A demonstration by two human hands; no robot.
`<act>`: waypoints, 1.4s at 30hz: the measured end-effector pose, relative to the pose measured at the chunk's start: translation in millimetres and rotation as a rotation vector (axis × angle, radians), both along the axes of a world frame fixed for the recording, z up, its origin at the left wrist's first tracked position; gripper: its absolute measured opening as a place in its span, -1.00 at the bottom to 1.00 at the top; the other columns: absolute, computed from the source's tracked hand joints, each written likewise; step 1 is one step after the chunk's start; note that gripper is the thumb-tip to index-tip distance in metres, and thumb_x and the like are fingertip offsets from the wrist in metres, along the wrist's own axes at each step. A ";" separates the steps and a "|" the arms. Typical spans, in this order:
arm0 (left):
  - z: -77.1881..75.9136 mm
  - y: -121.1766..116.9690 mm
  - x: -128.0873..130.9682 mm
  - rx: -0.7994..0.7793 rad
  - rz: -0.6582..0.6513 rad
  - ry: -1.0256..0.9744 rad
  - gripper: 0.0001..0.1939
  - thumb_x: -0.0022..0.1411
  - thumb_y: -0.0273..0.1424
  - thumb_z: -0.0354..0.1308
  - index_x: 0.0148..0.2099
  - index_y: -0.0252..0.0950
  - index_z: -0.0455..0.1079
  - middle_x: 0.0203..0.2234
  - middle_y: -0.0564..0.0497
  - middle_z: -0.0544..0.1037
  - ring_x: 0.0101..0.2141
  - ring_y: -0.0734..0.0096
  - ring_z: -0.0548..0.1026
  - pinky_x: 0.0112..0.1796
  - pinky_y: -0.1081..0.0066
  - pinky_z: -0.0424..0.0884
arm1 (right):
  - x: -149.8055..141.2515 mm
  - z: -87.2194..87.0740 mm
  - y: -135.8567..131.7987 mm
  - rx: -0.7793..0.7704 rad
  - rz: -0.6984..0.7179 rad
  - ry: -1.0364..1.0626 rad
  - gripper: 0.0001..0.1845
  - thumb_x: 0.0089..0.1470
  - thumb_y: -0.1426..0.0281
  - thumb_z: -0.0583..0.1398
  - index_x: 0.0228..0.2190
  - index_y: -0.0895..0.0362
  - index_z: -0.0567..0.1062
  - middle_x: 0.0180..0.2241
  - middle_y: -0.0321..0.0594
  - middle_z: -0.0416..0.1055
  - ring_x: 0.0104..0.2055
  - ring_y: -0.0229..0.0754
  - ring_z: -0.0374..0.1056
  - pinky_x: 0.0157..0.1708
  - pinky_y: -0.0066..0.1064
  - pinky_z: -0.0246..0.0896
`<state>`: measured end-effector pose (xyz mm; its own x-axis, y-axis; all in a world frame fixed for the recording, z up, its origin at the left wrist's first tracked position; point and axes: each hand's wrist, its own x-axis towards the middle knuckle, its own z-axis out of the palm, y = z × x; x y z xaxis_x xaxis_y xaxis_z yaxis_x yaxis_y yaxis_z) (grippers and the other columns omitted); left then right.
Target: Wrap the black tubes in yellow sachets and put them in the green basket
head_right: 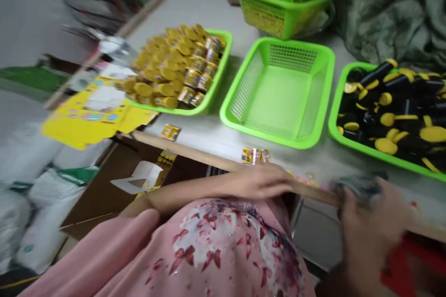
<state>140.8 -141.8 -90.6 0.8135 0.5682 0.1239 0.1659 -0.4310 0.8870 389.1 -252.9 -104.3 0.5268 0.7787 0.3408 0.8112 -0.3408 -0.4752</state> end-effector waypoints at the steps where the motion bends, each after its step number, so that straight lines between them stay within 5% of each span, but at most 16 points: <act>1: -2.5 1.6 -21.0 -0.088 0.195 -0.071 -0.83 0.33 -0.35 0.17 -0.11 -0.22 0.56 -0.27 -0.08 0.66 -0.24 0.25 0.61 -0.14 0.28 0.53 | -22.9 6.2 13.0 0.095 0.105 -0.063 -0.39 0.07 0.03 0.31 0.12 -0.02 0.47 -0.04 0.24 0.49 0.10 0.31 0.39 0.04 0.19 0.19; 4: -11.5 8.7 -72.5 -0.359 0.791 -0.242 -0.90 0.26 -0.31 0.24 -0.19 -0.16 0.55 -0.46 0.09 0.61 -0.50 0.36 0.54 -0.46 0.33 0.50 | -80.5 2.4 51.9 0.068 0.587 0.007 -0.70 0.30 0.28 0.13 0.00 0.01 0.53 -0.12 -0.04 0.55 -0.03 0.03 0.47 0.01 -0.03 0.35; 7: -17.6 10.6 -102.9 -0.379 0.992 -0.314 -0.91 0.31 -0.32 0.19 -0.16 -0.07 0.52 -0.42 0.15 0.57 -0.52 0.41 0.49 -0.50 0.32 0.47 | -112.7 -11.7 78.9 -0.058 0.780 -0.021 -0.68 0.33 0.38 0.10 0.02 0.02 0.54 -0.07 -0.08 0.51 -0.03 -0.05 0.40 -0.01 -0.13 0.32; 14: -30.6 -6.4 -114.1 -0.423 1.032 -0.267 -0.82 0.22 -0.24 0.30 -0.15 -0.14 0.57 -0.31 0.03 0.63 -0.37 0.37 0.55 -0.36 0.34 0.54 | -129.8 -21.8 101.4 -0.293 0.935 -0.220 -0.61 0.25 0.52 0.15 -0.03 -0.14 0.59 -0.10 -0.20 0.50 -0.05 -0.07 0.30 -0.04 -0.22 0.16; 19: -29.4 -3.5 -103.1 -0.082 0.863 -0.067 -0.75 0.25 -0.16 0.25 -0.20 -0.22 0.59 -0.36 -0.03 0.62 -0.34 0.30 0.54 -0.28 0.31 0.49 | -134.7 -19.5 95.7 -0.218 0.923 -0.239 -0.68 0.28 0.50 0.12 -0.14 -0.03 0.64 -0.19 -0.18 0.54 -0.13 -0.11 0.32 -0.13 -0.25 0.12; 23: -22.6 4.7 -85.4 -0.016 0.727 -0.011 -0.65 0.14 -0.05 0.33 -0.22 -0.22 0.60 -0.37 -0.05 0.63 -0.28 0.19 0.55 -0.14 0.21 0.48 | -141.1 -9.2 88.5 -0.137 0.835 -0.241 -0.64 0.32 0.45 0.07 -0.06 -0.06 0.61 -0.17 -0.15 0.55 -0.12 -0.10 0.35 -0.08 -0.20 0.14; 26: -19.3 8.4 -73.1 -0.279 0.691 -0.134 -0.67 0.23 -0.07 0.23 -0.26 -0.22 0.62 -0.39 -0.03 0.65 -0.33 0.23 0.57 -0.23 0.30 0.51 | -148.1 1.3 85.1 -0.056 0.785 -0.270 -0.65 0.35 0.40 0.06 -0.04 -0.07 0.60 -0.16 -0.16 0.56 -0.12 -0.12 0.39 -0.05 -0.21 0.19; 29: -19.3 12.7 -68.4 -0.611 0.756 -0.207 -0.67 0.12 -0.05 0.33 -0.33 -0.22 0.63 -0.45 0.01 0.66 -0.50 0.32 0.54 -0.41 0.38 0.50 | -141.7 11.3 86.0 -0.021 0.741 -0.263 -0.69 0.35 0.30 0.09 -0.02 -0.03 0.59 -0.11 -0.17 0.56 -0.07 -0.15 0.42 -0.04 -0.27 0.27; 32: -20.5 18.0 -69.5 -0.809 0.829 -0.209 -0.65 -0.13 -0.10 0.50 -0.41 -0.25 0.61 -0.47 0.01 0.67 -0.59 0.43 0.50 -0.49 0.45 0.48 | -106.5 24.0 88.3 0.119 0.578 -0.284 -0.71 0.33 0.26 0.12 -0.04 0.05 0.57 -0.14 -0.15 0.57 -0.07 -0.15 0.44 -0.04 -0.28 0.32; 35: -21.9 21.0 -69.9 -0.932 0.865 -0.203 -0.59 -0.34 -0.15 0.59 -0.46 -0.27 0.59 -0.46 0.00 0.68 -0.56 0.42 0.56 -0.48 0.51 0.50 | -49.7 39.6 93.1 0.218 0.222 -0.343 -0.69 0.30 0.20 0.14 -0.14 0.14 0.56 -0.19 -0.06 0.57 -0.11 -0.06 0.44 -0.03 -0.18 0.31; 39: -22.5 18.7 -65.1 -1.018 0.805 -0.221 -0.55 -0.39 -0.15 0.60 -0.41 -0.26 0.63 -0.41 -0.01 0.71 -0.43 0.32 0.64 -0.26 0.40 0.59 | 13.3 57.5 109.2 -0.145 -0.248 -0.290 -0.57 0.16 0.07 0.22 -0.23 0.22 0.54 -0.25 0.08 0.54 -0.16 0.11 0.42 -0.09 -0.03 0.29; 42: -20.7 14.0 -62.4 -0.998 0.719 -0.259 -0.58 -0.23 -0.09 0.55 -0.36 -0.25 0.65 -0.36 -0.02 0.72 -0.37 0.30 0.65 -0.10 0.31 0.57 | 32.5 63.7 121.9 -0.378 -0.333 -0.255 -0.59 0.05 0.10 0.30 -0.28 0.22 0.55 -0.30 0.07 0.53 -0.19 0.15 0.43 -0.13 0.00 0.31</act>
<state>78.4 -127.8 -111.3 0.2978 0.8102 -0.5048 -0.1430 0.5607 0.8156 421.6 -131.0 -40.7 0.7027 0.6770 0.2187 0.7037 -0.7067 -0.0736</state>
